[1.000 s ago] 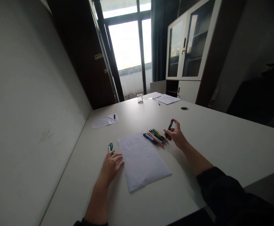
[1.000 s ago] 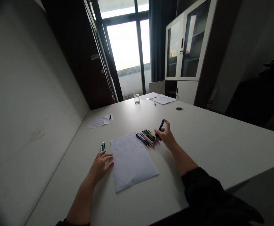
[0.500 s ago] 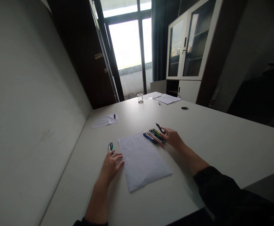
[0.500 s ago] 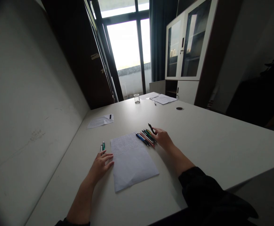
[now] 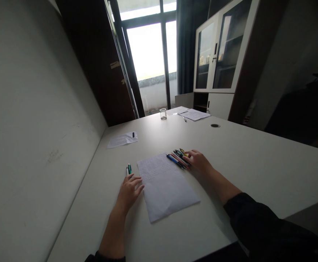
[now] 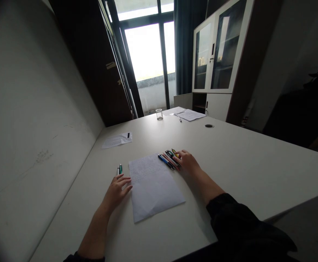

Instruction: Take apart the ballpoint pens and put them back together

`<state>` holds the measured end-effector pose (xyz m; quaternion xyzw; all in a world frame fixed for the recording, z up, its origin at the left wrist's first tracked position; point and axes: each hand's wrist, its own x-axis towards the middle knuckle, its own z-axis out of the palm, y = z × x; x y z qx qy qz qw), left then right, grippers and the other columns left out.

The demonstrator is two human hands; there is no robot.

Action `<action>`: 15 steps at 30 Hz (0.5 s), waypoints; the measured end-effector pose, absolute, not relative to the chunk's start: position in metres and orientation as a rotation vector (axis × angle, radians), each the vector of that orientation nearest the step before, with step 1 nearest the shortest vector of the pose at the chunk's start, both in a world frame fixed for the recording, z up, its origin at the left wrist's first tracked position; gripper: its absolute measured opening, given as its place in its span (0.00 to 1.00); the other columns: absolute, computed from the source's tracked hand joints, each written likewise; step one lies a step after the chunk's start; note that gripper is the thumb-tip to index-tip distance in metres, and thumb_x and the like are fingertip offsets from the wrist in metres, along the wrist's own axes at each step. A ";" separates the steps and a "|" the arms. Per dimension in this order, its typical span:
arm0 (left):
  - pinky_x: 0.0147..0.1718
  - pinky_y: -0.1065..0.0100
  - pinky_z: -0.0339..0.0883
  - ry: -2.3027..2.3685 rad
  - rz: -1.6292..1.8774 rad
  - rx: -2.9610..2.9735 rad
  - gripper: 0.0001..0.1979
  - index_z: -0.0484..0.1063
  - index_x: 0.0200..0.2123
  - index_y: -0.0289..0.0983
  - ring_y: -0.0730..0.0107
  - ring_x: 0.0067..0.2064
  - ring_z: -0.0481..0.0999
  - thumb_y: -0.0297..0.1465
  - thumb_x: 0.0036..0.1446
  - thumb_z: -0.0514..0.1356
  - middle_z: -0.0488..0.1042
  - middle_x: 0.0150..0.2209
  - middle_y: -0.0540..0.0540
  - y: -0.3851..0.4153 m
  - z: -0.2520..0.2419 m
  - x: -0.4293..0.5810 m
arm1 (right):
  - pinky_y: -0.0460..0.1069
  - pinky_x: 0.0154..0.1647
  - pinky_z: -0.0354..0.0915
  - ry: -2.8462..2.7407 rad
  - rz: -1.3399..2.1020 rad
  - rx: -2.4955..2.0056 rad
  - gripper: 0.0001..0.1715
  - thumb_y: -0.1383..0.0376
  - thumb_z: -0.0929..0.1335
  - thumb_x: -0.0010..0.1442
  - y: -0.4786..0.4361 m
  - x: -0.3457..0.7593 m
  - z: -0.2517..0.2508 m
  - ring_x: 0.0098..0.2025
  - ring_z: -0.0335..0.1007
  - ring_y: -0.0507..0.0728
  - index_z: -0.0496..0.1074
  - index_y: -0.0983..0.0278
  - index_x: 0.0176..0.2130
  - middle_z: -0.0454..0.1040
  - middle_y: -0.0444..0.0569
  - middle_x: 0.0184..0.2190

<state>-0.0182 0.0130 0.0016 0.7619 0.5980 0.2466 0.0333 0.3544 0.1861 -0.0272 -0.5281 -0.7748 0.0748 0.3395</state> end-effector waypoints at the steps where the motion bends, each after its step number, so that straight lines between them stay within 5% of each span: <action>1: 0.57 0.53 0.61 1.869 0.793 2.339 0.12 0.78 0.45 0.42 0.55 0.58 0.66 0.34 0.59 0.60 0.78 0.48 0.46 0.013 0.003 -0.019 | 0.52 0.39 0.67 -2.009 0.204 -1.369 0.17 0.55 0.68 0.61 0.186 0.354 -0.027 0.31 0.71 0.57 0.78 0.62 0.43 0.75 0.52 0.35; 7: 0.48 0.58 0.64 2.305 0.891 2.116 0.13 0.76 0.40 0.38 0.58 0.43 0.75 0.33 0.63 0.53 0.78 0.41 0.42 0.016 0.005 -0.038 | 0.52 0.40 0.66 -1.975 0.230 -1.314 0.16 0.56 0.65 0.63 0.181 0.354 -0.020 0.33 0.72 0.58 0.78 0.62 0.41 0.75 0.53 0.35; 15: 0.41 0.61 0.63 2.467 0.727 1.924 0.12 0.71 0.27 0.39 0.58 0.36 0.74 0.38 0.59 0.55 0.76 0.31 0.44 0.020 -0.010 -0.052 | 0.50 0.38 0.65 -1.901 0.222 -1.286 0.20 0.54 0.63 0.64 0.175 0.351 -0.014 0.34 0.72 0.57 0.78 0.62 0.42 0.76 0.52 0.36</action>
